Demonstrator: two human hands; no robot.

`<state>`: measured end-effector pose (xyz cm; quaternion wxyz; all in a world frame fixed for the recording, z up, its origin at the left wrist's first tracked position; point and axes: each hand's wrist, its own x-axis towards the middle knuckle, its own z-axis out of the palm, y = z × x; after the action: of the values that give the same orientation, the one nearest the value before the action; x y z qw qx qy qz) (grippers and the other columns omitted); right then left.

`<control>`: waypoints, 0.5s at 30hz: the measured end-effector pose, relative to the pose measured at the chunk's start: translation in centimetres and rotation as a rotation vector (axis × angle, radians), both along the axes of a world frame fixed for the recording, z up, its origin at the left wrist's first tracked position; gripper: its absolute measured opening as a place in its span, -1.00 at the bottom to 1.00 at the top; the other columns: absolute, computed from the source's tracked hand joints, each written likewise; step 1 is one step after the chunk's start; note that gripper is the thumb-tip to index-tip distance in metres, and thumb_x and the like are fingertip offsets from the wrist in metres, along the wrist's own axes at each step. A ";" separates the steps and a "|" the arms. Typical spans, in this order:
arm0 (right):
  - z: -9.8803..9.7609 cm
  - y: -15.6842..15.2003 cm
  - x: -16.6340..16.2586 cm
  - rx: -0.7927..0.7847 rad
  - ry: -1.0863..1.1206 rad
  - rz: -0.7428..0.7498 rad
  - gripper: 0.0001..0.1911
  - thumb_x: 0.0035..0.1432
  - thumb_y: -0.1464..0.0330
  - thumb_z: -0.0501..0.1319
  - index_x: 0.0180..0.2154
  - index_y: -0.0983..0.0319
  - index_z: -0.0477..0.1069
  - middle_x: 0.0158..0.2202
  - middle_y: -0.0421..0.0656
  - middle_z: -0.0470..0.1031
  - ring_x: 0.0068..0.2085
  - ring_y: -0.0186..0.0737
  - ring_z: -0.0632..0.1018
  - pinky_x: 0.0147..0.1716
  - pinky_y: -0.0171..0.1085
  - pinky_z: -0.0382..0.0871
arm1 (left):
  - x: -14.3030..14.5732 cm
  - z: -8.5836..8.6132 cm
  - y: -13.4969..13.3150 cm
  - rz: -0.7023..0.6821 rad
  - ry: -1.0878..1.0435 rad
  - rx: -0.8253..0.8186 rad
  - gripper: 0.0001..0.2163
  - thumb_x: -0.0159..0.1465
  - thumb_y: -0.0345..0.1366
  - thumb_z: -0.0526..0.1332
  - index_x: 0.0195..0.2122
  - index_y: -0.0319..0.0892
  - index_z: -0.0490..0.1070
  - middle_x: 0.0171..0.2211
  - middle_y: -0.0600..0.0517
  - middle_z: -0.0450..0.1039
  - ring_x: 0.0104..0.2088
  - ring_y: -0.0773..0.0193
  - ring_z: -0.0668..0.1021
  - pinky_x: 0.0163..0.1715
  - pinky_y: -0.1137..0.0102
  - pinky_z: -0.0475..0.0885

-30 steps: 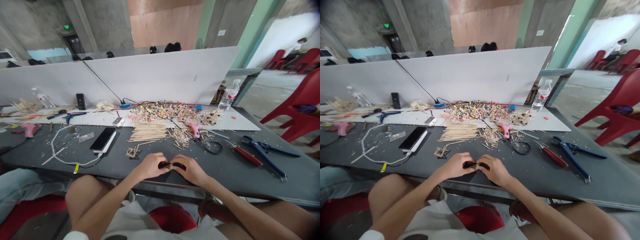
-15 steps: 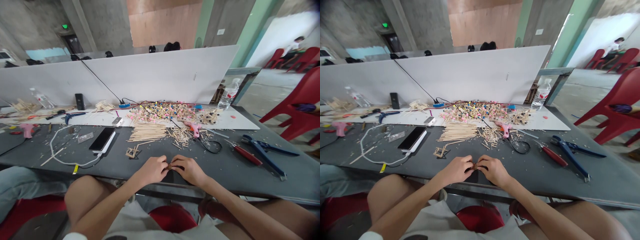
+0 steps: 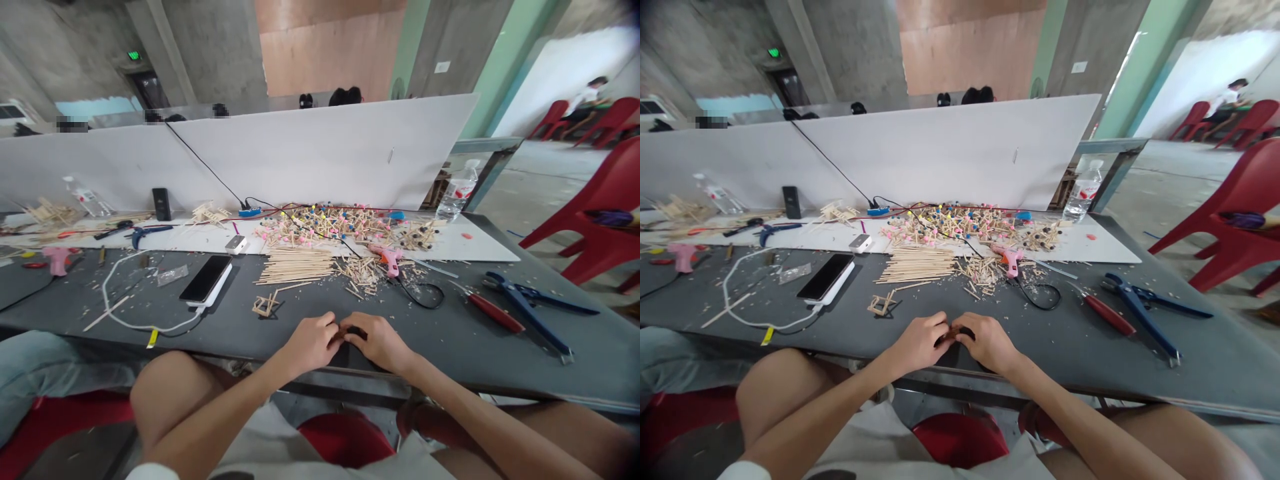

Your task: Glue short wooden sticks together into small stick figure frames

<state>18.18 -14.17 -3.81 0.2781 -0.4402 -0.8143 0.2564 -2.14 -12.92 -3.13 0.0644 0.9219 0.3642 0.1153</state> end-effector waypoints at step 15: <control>-0.1 0.2 -0.2 -0.047 0.019 -0.029 -0.80 0.16 0.48 0.21 -0.19 0.16 0.53 -0.19 -0.20 0.61 -0.22 -0.22 0.57 -0.22 -0.32 0.37 | -1.1 1.3 1.2 -0.052 -0.068 -0.208 -0.85 0.30 -0.33 0.17 -0.25 -0.14 0.54 -0.24 -0.01 0.43 -0.38 0.31 0.52 -0.32 0.44 0.35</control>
<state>17.99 -14.00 -3.87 0.2793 -0.4560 -0.7989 0.2754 -3.26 -11.71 -1.88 0.1751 0.9149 0.3478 0.1064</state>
